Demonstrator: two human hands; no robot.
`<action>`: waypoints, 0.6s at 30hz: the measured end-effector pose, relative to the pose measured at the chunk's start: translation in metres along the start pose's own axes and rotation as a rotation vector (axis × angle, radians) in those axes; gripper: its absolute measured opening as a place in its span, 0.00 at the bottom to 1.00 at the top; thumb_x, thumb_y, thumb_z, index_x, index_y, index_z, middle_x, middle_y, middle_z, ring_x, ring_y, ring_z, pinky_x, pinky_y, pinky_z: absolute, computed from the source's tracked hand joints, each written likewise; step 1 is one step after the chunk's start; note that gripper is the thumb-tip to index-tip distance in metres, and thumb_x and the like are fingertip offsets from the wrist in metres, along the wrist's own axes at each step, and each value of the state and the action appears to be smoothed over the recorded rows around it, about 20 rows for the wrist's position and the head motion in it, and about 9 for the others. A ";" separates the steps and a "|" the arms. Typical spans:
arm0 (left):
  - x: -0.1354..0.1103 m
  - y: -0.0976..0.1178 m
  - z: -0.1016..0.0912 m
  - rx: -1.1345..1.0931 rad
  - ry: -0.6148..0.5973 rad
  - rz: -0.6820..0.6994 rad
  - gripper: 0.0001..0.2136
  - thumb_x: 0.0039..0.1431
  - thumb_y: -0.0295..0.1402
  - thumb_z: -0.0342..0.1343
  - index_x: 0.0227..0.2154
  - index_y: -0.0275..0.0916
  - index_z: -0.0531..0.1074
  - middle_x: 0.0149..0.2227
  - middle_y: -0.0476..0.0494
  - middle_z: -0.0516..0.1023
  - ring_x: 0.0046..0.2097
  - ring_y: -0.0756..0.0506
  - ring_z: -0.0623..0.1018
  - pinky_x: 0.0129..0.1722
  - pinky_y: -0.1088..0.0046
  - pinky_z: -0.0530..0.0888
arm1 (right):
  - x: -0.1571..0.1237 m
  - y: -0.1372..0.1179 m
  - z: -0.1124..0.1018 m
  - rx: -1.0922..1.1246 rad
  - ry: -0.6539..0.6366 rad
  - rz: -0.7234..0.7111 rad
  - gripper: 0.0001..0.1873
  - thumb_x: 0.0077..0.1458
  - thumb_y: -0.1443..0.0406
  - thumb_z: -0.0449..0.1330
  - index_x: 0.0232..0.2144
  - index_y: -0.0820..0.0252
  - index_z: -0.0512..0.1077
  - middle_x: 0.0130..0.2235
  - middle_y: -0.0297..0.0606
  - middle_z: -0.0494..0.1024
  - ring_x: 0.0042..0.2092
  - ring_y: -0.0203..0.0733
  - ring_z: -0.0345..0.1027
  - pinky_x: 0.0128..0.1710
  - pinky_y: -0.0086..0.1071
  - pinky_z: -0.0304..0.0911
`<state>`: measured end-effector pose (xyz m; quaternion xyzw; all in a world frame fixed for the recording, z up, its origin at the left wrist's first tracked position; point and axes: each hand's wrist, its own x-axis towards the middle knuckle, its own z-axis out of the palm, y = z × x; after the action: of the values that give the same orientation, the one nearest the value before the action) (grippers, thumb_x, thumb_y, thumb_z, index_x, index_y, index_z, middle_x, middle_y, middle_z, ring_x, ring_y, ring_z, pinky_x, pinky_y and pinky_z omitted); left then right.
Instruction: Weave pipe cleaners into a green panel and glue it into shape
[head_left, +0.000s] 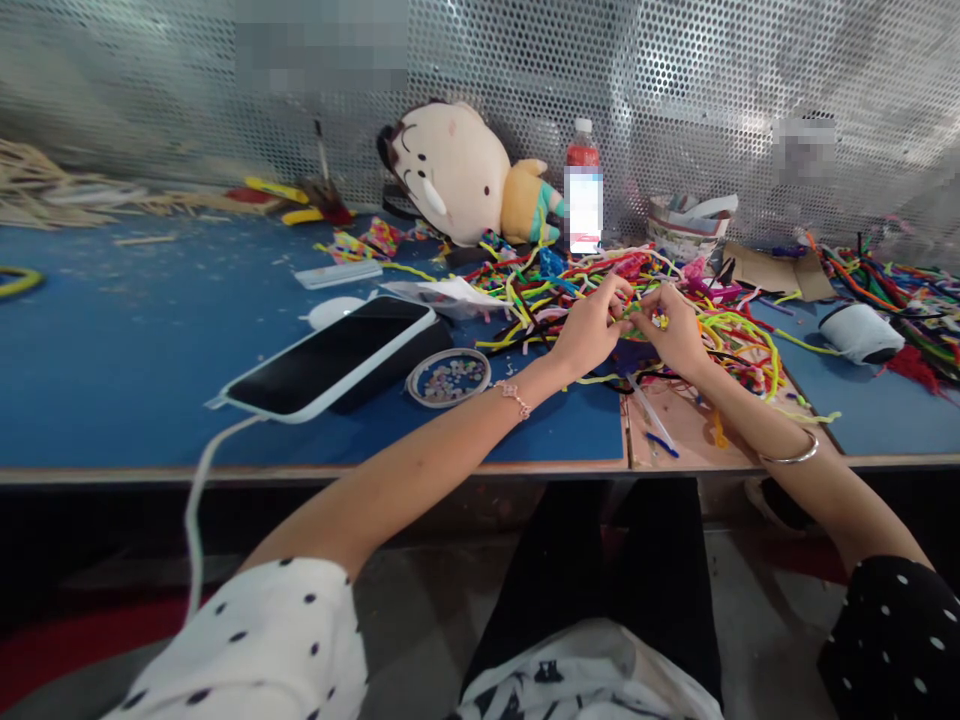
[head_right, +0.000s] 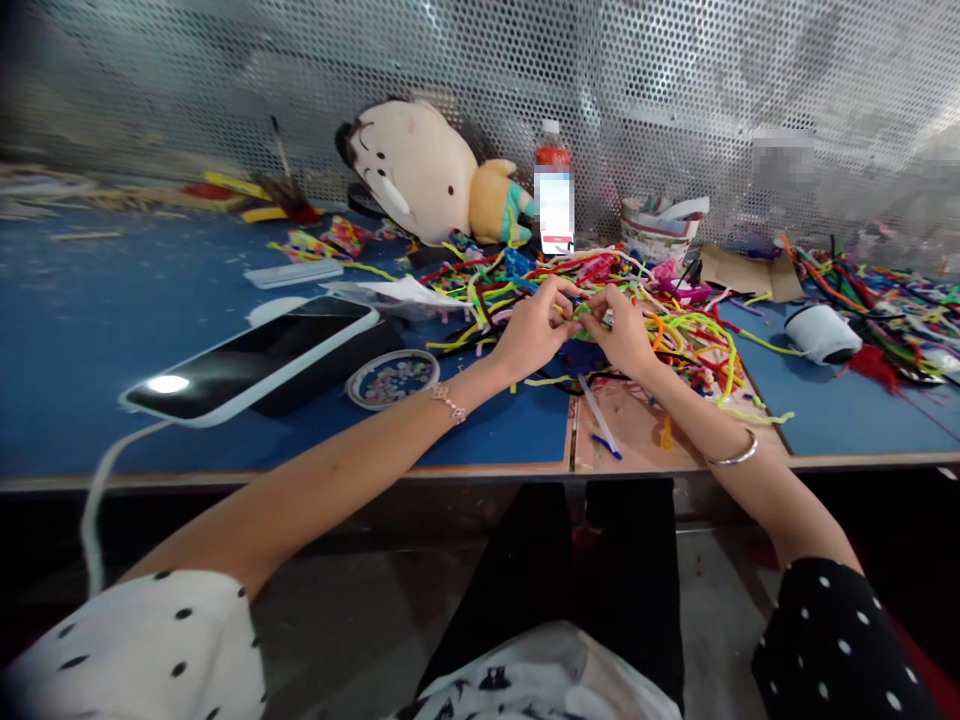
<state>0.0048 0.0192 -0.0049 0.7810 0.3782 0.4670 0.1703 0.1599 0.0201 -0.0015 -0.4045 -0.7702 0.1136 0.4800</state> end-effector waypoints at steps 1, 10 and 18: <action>0.000 0.000 0.000 -0.007 0.001 0.000 0.16 0.50 0.17 0.55 0.39 0.41 0.64 0.26 0.57 0.65 0.23 0.56 0.68 0.26 0.78 0.65 | 0.000 0.000 0.000 0.001 -0.003 0.004 0.09 0.48 0.68 0.58 0.28 0.55 0.59 0.26 0.29 0.67 0.29 0.35 0.62 0.32 0.32 0.58; 0.000 -0.006 0.003 -0.014 0.009 0.022 0.15 0.51 0.18 0.54 0.39 0.41 0.63 0.26 0.56 0.65 0.23 0.56 0.67 0.27 0.77 0.65 | 0.001 -0.001 -0.002 -0.016 -0.067 0.034 0.07 0.50 0.67 0.56 0.31 0.56 0.60 0.28 0.31 0.66 0.32 0.36 0.61 0.35 0.34 0.59; -0.001 -0.009 0.005 -0.053 0.022 0.007 0.17 0.50 0.19 0.53 0.40 0.43 0.63 0.27 0.54 0.67 0.24 0.54 0.67 0.28 0.75 0.66 | 0.001 0.005 0.001 -0.068 -0.003 -0.047 0.06 0.50 0.67 0.56 0.30 0.55 0.60 0.34 0.36 0.67 0.39 0.41 0.62 0.41 0.38 0.61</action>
<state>0.0046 0.0250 -0.0132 0.7724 0.3649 0.4858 0.1852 0.1609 0.0243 -0.0039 -0.4021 -0.7836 0.0765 0.4674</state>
